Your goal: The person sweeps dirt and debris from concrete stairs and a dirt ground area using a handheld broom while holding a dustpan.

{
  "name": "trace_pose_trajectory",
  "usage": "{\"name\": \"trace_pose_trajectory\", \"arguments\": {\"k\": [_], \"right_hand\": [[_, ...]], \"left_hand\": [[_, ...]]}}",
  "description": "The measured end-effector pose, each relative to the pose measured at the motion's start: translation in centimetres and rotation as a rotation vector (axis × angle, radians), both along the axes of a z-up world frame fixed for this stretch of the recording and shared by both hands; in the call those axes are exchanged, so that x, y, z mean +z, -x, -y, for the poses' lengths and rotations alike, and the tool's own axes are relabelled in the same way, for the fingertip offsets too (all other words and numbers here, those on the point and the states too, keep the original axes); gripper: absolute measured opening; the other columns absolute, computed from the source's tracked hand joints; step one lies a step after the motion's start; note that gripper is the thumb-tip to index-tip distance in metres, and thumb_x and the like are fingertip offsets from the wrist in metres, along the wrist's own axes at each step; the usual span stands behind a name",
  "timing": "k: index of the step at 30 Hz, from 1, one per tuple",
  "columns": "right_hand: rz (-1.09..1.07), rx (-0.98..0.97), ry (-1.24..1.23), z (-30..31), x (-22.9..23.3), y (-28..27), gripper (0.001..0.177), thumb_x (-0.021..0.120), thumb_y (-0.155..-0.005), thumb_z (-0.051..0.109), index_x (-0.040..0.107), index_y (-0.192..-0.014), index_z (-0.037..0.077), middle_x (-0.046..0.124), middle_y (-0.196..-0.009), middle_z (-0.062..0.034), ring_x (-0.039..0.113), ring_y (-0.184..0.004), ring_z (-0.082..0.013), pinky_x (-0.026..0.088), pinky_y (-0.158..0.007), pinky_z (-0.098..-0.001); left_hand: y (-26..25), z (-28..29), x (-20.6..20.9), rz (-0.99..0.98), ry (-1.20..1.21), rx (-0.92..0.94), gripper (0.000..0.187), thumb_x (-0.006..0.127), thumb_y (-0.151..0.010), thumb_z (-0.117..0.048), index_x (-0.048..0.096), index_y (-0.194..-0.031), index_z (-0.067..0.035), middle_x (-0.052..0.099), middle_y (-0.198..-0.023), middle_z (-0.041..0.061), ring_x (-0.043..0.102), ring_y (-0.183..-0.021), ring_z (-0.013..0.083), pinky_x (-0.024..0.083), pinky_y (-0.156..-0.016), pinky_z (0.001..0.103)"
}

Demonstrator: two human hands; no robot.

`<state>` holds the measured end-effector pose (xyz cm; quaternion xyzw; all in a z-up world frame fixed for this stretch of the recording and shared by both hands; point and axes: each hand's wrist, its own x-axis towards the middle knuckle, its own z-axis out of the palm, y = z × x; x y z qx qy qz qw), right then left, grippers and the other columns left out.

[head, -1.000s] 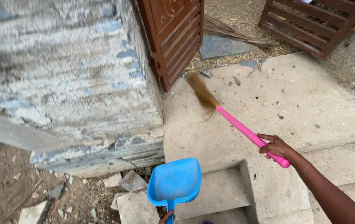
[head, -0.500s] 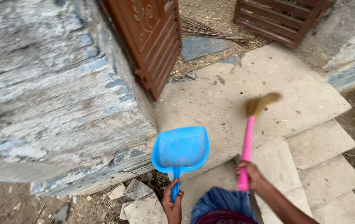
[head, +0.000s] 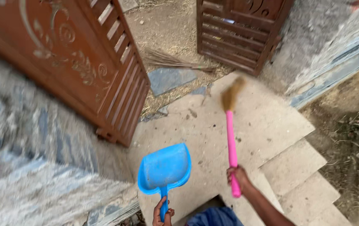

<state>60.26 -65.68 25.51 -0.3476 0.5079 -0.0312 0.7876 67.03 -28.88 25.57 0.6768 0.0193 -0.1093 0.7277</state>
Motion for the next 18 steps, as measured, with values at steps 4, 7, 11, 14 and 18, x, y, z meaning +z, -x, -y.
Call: {"name": "trace_pose_trajectory", "arguments": {"k": [4,7,11,14,18], "right_hand": [[-0.027,-0.045,-0.128,-2.4,1.5,-1.7,0.003,0.062,-0.091,0.007,0.061,-0.089,0.004,0.052,-0.065,-0.0075,0.051,-0.051,-0.0211,0.049,-0.046,-0.0395],[0.019,0.074,-0.295,-2.8,2.9,-3.9,0.009,0.062,-0.092,0.008,0.057,-0.086,0.003,0.055,-0.065,-0.0112,0.054,-0.051,-0.0249,0.053,-0.046,-0.0390],[0.361,0.040,-0.602,6.4,6.7,-6.9,0.011,0.061,-0.094,0.015,0.060,-0.094,0.004,0.059,-0.066,-0.0032,0.054,-0.046,-0.0140,0.047,-0.035,-0.0293],[0.274,0.029,-0.267,12.4,9.6,-8.1,0.009,0.060,-0.101,0.004,0.057,-0.109,0.003,0.058,-0.071,-0.0037,0.053,-0.050,-0.0117,0.046,-0.039,-0.0264],[0.182,0.183,-0.106,11.1,9.2,-8.4,0.007,0.059,-0.094,0.007,0.055,-0.099,0.004,0.057,-0.066,-0.0050,0.051,-0.046,-0.0142,0.045,-0.038,-0.0312]], "left_hand": [[-2.4,4.2,2.7,-0.040,0.082,-0.025,0.055,0.048,-0.084,0.007,0.058,-0.137,-0.003,0.065,-0.121,0.021,0.067,-0.073,0.0195,0.062,-0.070,0.038],[-3.5,6.4,4.7,-0.052,0.026,-0.048,0.056,0.050,-0.083,0.007,0.056,-0.138,-0.004,0.065,-0.122,0.021,0.069,-0.076,0.0188,0.064,-0.074,0.039],[-4.5,8.3,7.5,0.057,0.111,0.031,0.057,0.047,-0.083,0.008,0.060,-0.138,0.002,0.069,-0.120,0.024,0.067,-0.078,0.0180,0.062,-0.073,0.037],[-5.8,8.5,10.4,0.034,0.078,0.070,0.053,0.048,-0.085,0.008,0.062,-0.137,0.005,0.070,-0.118,0.025,0.068,-0.081,0.0184,0.061,-0.075,0.037],[-8.4,9.4,15.4,-0.008,-0.031,0.069,0.052,0.050,-0.086,0.010,0.060,-0.137,0.004,0.070,-0.120,0.023,0.069,-0.085,0.0195,0.058,-0.079,0.034]]}}
